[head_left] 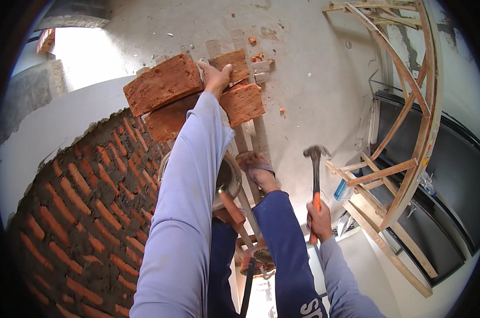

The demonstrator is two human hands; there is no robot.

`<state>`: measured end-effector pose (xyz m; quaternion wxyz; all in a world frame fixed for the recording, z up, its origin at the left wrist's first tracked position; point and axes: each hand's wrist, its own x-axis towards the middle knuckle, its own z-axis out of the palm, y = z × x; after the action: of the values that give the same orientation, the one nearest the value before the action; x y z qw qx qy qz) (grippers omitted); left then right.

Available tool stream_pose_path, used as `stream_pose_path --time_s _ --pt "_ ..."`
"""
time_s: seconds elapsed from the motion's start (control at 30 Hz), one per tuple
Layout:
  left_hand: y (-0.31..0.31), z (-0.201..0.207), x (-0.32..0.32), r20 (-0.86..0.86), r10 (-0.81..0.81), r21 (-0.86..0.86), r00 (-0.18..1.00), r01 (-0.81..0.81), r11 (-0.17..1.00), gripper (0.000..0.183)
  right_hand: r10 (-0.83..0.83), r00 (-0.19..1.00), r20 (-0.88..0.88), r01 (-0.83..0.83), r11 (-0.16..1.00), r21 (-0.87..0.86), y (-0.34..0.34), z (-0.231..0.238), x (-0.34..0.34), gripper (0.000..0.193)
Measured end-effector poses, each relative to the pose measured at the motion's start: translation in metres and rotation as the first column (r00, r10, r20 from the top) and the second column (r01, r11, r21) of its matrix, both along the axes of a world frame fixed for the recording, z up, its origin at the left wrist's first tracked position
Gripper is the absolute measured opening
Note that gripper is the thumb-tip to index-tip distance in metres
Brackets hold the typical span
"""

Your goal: The person is building a brick wall by applying mortar from a bucket onto red bricks and the existing wall structure. They use a trowel to spread the mortar and a hammer to tap the bricks into place, working on a partially constructed wall in a room under renovation.

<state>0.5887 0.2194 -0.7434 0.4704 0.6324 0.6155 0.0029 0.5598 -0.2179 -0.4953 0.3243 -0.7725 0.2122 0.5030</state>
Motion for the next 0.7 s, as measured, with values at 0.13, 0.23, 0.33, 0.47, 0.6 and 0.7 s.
stream_pose_path --time_s 0.13,0.23,0.33,0.47,0.6,0.7 --pt "0.009 -0.006 0.001 0.023 0.187 -0.121 0.982 -0.183 0.976 0.085 -0.01 0.998 -0.06 0.004 0.995 -0.101 -0.03 0.028 -0.009 0.021" --pt "0.019 -0.002 0.007 0.167 0.102 -0.162 0.981 -0.074 0.984 0.067 0.074 0.997 -0.01 -0.075 0.989 -0.127 -0.026 0.033 -0.005 0.019" --pt "0.017 0.015 -0.001 0.33 0.038 -0.114 0.943 0.0 0.994 0.043 0.128 0.991 0.045 -0.126 0.991 -0.044 0.006 0.044 0.004 0.017" --pt "-0.004 0.137 -0.042 0.474 0.163 -0.286 0.865 -0.024 0.958 0.046 -0.028 0.979 0.203 -0.043 0.942 0.334 0.031 0.081 -0.005 0.014" --pt "0.0 0.178 -0.113 0.602 0.544 -0.589 0.585 -0.135 0.797 0.06 0.184 0.947 0.264 -0.276 0.885 0.376 0.133 0.105 0.027 0.013" --pt "-0.001 0.191 -0.148 0.587 0.671 -0.636 0.454 -0.254 0.728 0.066 0.404 0.818 0.409 -0.536 0.792 0.291 0.204 0.098 0.03 0.019"
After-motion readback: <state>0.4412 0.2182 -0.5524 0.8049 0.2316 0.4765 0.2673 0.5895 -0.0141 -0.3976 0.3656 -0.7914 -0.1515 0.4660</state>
